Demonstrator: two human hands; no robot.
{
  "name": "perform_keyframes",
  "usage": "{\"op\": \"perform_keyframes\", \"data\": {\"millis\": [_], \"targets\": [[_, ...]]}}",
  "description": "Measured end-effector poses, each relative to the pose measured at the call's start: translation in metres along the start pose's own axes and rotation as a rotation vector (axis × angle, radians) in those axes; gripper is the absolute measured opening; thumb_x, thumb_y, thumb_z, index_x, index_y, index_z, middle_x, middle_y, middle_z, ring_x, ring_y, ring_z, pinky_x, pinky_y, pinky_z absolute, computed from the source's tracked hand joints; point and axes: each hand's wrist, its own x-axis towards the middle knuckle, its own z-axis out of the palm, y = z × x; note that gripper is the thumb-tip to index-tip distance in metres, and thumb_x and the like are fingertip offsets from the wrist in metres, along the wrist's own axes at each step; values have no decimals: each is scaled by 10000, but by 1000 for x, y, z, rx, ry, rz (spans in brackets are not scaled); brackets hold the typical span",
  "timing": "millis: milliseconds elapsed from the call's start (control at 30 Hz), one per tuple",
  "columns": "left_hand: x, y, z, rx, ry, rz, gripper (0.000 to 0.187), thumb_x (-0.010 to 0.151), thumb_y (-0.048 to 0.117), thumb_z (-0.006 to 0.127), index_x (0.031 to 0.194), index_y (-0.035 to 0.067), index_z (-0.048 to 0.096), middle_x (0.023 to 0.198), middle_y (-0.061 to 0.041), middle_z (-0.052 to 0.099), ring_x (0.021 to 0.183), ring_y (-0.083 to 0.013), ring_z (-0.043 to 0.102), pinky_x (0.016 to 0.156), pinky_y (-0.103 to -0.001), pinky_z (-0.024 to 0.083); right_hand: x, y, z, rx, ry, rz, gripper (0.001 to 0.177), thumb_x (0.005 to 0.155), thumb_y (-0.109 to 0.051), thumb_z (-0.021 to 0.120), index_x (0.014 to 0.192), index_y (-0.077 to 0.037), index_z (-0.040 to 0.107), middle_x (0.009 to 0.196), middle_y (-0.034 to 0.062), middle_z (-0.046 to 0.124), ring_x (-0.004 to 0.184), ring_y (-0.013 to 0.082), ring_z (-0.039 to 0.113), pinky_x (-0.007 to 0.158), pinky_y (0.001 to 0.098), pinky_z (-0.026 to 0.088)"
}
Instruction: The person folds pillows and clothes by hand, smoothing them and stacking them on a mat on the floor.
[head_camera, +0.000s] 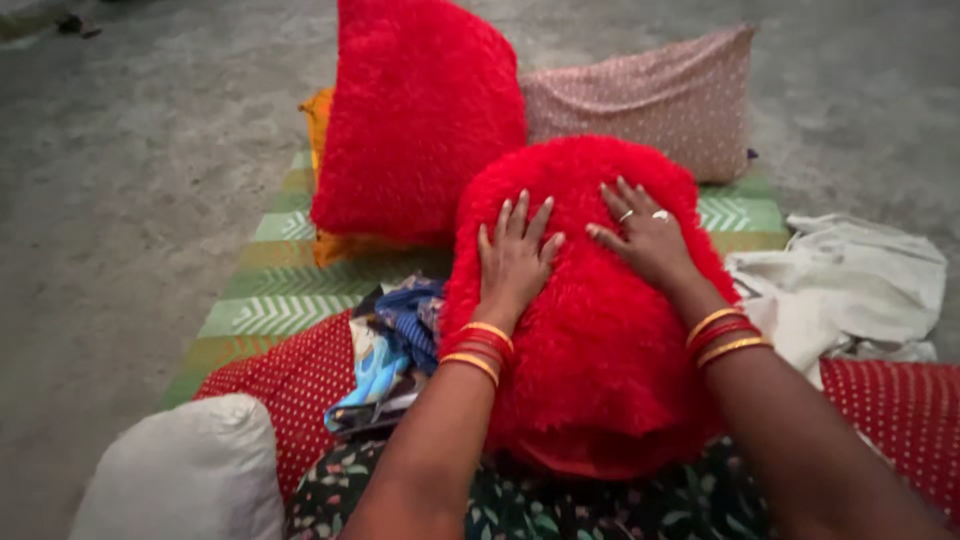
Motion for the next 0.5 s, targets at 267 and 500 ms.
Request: {"op": "perform_keyframes", "data": {"millis": [267, 500], "targets": [[-16, -7, -33, -82, -117, 27, 625, 1018, 538, 525, 1575, 278, 414, 1652, -116, 346, 1493, -336, 378, 1127, -644, 344, -29, -6, -97, 501, -300, 122, 674, 939, -476, 641, 1497, -116, 527, 1612, 162, 460, 1464, 317, 430, 1157, 435, 342], [-62, 122, -88, -245, 124, 566, 711, 620, 603, 735, 1228, 243, 651, 1322, -114, 633, 1225, -361, 568, 966, -589, 442, -85, -33, -157, 332, -534, 872, 634, 988, -457, 615, 1546, -183, 490, 1108, 191, 711, 907, 318, 720, 850, 492, 558]]}}
